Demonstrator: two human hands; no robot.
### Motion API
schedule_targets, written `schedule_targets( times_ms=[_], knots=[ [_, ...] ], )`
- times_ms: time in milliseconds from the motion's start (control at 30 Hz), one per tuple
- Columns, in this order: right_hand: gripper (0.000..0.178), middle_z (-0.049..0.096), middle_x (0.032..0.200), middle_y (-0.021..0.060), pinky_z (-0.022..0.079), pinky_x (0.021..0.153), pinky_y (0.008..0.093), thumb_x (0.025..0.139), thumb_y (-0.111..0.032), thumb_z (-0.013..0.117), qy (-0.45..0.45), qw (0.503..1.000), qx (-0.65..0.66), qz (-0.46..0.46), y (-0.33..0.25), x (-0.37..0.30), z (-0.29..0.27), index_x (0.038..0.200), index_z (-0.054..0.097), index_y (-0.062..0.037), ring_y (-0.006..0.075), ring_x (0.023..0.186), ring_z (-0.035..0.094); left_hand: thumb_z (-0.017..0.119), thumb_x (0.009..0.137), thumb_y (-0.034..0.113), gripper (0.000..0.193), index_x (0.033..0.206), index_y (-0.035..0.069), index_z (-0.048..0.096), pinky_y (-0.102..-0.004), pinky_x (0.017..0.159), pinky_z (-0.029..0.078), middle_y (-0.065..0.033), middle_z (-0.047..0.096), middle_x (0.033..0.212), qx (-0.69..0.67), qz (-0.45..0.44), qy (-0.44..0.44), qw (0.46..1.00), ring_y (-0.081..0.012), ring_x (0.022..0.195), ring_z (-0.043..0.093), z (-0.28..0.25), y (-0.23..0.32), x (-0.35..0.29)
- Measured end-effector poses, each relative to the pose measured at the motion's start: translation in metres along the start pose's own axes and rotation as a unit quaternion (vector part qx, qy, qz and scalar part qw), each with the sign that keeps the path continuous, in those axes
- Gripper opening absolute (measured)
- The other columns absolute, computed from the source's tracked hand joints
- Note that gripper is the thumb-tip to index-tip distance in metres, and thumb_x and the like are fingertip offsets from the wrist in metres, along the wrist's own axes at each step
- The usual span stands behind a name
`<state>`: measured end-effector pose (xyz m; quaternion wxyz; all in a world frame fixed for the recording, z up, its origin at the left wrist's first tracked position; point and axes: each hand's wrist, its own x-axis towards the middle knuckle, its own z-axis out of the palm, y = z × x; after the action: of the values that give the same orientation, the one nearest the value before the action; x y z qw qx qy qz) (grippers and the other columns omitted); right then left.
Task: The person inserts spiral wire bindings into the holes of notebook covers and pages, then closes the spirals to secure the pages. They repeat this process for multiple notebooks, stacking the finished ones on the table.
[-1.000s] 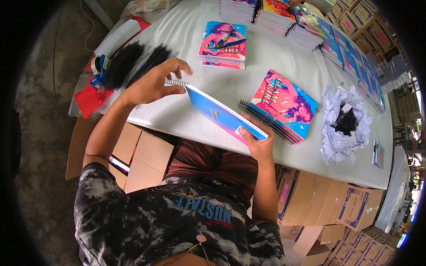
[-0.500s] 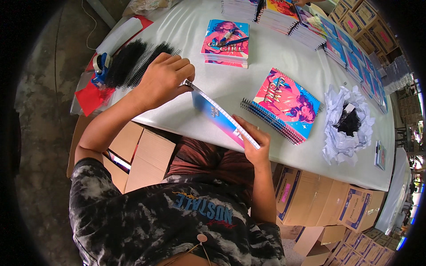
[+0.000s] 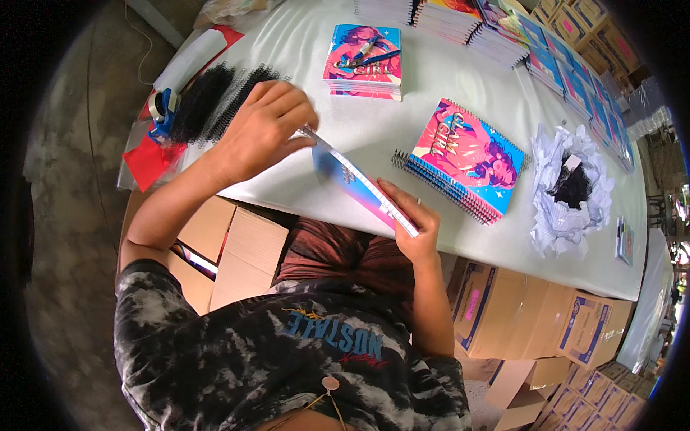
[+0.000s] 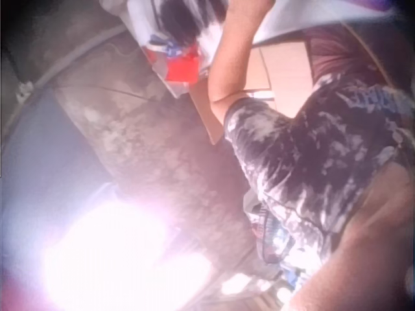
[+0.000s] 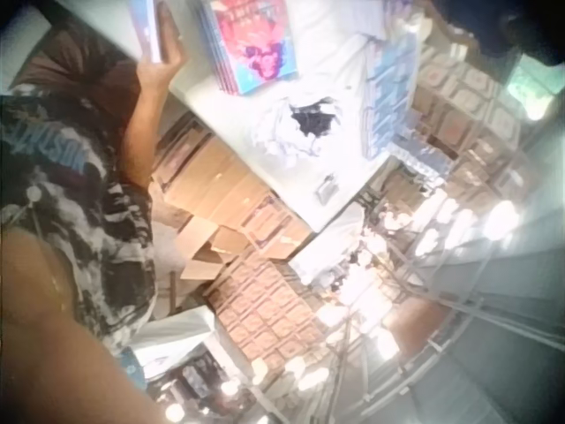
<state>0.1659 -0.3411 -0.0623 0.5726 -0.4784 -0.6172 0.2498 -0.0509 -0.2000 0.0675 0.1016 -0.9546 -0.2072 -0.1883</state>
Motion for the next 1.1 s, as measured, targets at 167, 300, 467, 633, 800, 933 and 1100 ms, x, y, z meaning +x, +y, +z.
schedule_targets(
  times_ms=[167,300,467,633,800,933,1100],
  knots=[
    [0.037,0.063,0.107,0.0162,0.048,0.086,0.0302,0.073,0.014,0.052,-0.004,1.0,-0.005,-0.019,0.001,-0.001,0.0,0.107,0.061,0.0034,0.025,0.098,0.062,0.069,0.069,0.019,0.03,0.096,0.01,0.06,-0.0394,0.095,0.034,-0.0015,0.06,0.093,0.011,-0.001,-0.082,0.997,-0.0193,0.095,0.056,0.012,-0.011,-0.019],
    [0.038,0.063,0.107,0.0154,0.049,0.084,0.0301,0.072,0.013,0.053,-0.006,0.999,-0.02,-0.038,0.0,0.0,0.001,0.107,0.062,0.0021,0.0253,0.098,0.063,0.072,0.067,0.019,0.027,0.088,0.01,0.06,-0.0362,0.094,0.035,-0.0009,0.061,0.089,0.001,-0.032,-0.064,0.997,-0.0194,0.088,0.056,-0.003,-0.002,-0.007],
    [0.039,0.064,0.106,0.0151,0.049,0.083,0.0298,0.071,0.013,0.053,-0.003,0.999,-0.023,-0.045,-0.001,0.0,0.002,0.107,0.062,0.0015,0.025,0.097,0.063,0.073,0.064,0.025,0.045,0.102,0.01,0.056,-0.0404,0.097,0.03,-0.0063,0.055,0.107,0.028,0.009,-0.101,0.994,-0.024,0.105,0.048,-0.003,-0.005,-0.008],
    [0.039,0.064,0.105,0.0151,0.05,0.082,0.0305,0.071,0.012,0.053,0.016,0.997,-0.023,-0.07,-0.005,-0.002,0.006,0.107,0.062,0.0004,0.0254,0.095,0.064,0.056,0.071,0.065,0.093,0.13,-0.004,0.035,-0.0559,0.104,0.009,-0.0256,0.028,0.138,0.071,-0.084,0.14,0.984,-0.0438,0.128,0.025,0.052,0.004,-0.034],
    [0.034,0.064,0.104,0.0148,0.051,0.079,0.0314,0.073,0.006,0.058,0.025,0.994,-0.035,-0.103,0.007,-0.003,0.005,0.106,0.063,-0.0003,0.0267,0.093,0.064,0.036,0.073,0.078,0.107,0.136,-0.007,0.022,-0.065,0.1,-0.002,-0.03,0.011,0.143,0.132,0.131,0.204,0.961,-0.0521,0.131,0.002,0.079,0.016,-0.062],
    [0.033,0.064,0.103,0.0158,0.052,0.078,0.0319,0.073,-0.003,0.065,-0.006,0.99,-0.029,-0.137,-0.009,-0.007,0.018,0.106,0.062,0.0013,0.0268,0.092,0.065,0.027,0.073,0.08,0.113,0.138,-0.009,0.006,-0.0636,0.1,-0.007,-0.033,0.001,0.143,-0.004,-0.094,0.305,0.948,-0.0514,0.131,-0.002,0.088,-0.007,-0.044],
    [0.037,0.064,0.104,0.0167,0.052,0.077,0.0329,0.069,-0.002,0.068,0.009,0.984,-0.033,-0.177,-0.001,-0.009,0.012,0.106,0.063,0.0016,0.0272,0.092,0.065,0.034,0.076,0.075,0.108,0.138,-0.008,0.005,-0.0573,0.105,-0.001,-0.0286,0.002,0.145,0.029,0.063,0.3,0.951,-0.0441,0.133,0.006,0.101,-0.008,-0.075]
  ],
)
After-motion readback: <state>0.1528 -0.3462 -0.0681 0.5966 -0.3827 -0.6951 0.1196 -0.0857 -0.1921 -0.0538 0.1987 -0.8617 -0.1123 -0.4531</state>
